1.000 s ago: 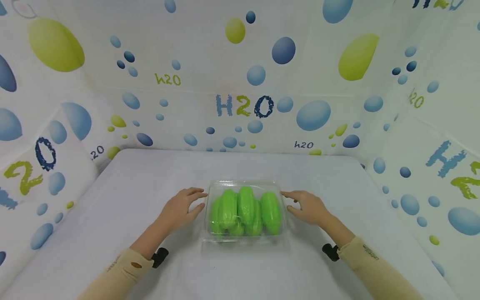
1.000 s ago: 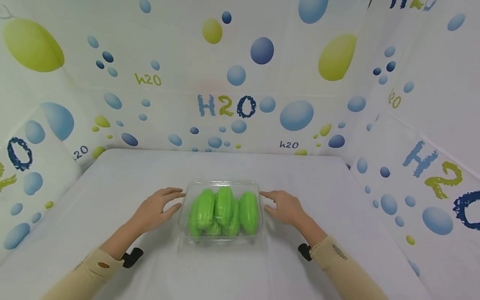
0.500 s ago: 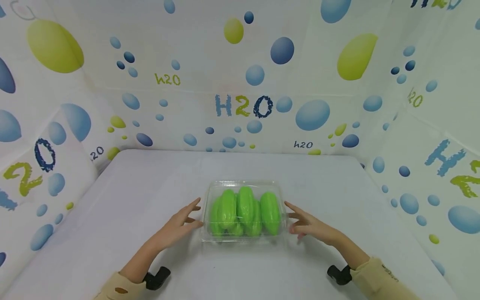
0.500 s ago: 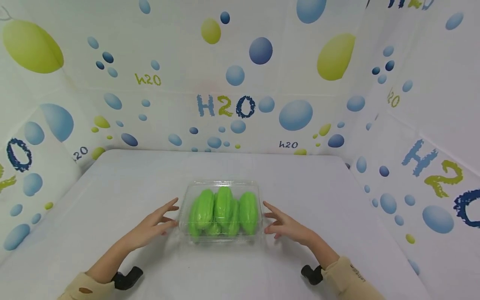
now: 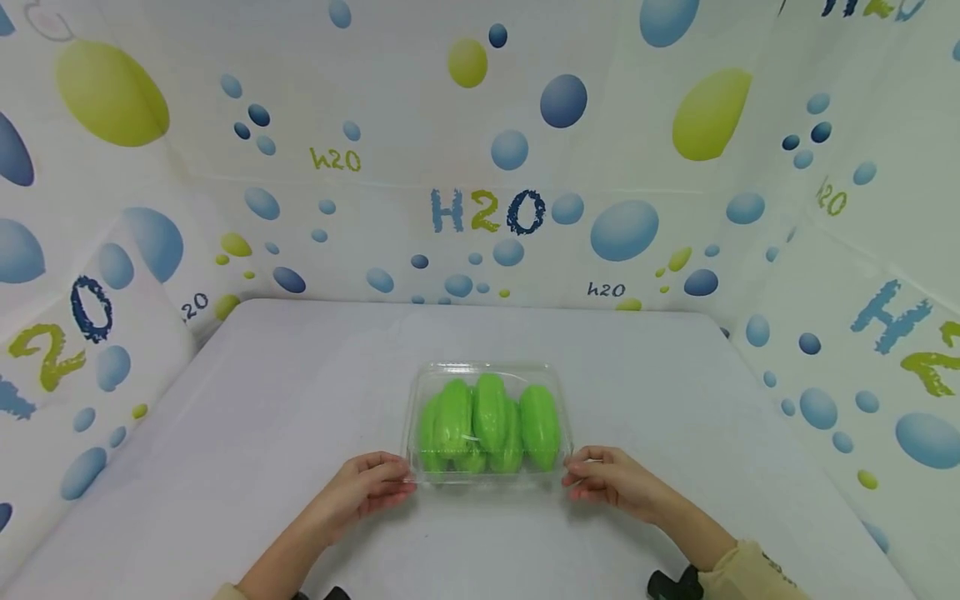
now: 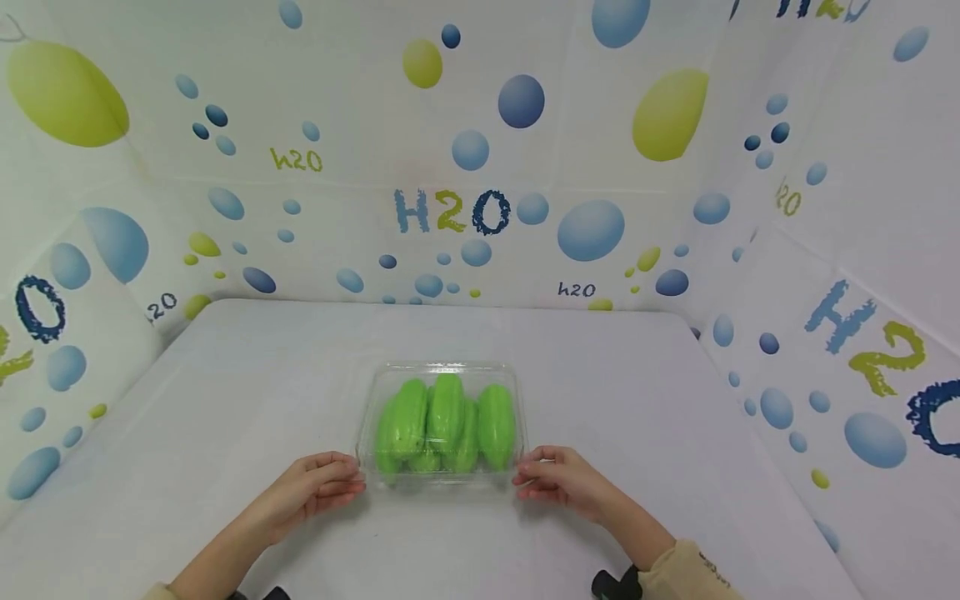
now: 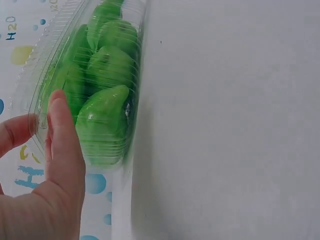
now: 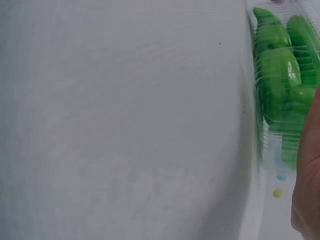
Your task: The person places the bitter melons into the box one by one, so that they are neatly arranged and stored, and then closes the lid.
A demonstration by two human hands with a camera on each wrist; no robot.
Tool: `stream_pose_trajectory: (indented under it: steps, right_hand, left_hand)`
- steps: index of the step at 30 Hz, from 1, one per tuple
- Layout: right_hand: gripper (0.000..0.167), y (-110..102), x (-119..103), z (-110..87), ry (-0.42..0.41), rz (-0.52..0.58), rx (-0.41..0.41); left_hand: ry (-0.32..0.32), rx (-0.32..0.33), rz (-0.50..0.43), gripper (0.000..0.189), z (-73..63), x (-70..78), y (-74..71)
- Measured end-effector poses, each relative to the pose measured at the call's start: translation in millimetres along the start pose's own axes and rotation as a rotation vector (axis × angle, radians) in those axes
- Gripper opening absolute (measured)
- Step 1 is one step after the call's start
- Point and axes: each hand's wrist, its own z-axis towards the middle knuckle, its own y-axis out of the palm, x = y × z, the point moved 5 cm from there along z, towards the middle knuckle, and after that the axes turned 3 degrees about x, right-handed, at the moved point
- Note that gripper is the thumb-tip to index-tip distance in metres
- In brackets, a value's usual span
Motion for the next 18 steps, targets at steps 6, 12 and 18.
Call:
stream_pose_trajectory:
  steps: [6, 12, 18]
  right_hand:
    - [0.009, -1.0, -2.6, -0.8, 0.005, 0.044, 0.035]
    - [0.009, 0.7, -2.9, 1.6, -0.045, 0.043, 0.049]
    - [0.013, 3.1, -2.6, 2.3, -0.066, 0.030, 0.071]
  left_hand:
    - [0.004, 0.023, -0.010, 0.031, 3.9, -0.5, 1.2]
    - [0.016, 0.060, -0.027, 0.020, 5.9, -1.5, 1.7]
    - [0.024, 0.098, -0.020, 0.012, 8.0, -4.0, 0.4]
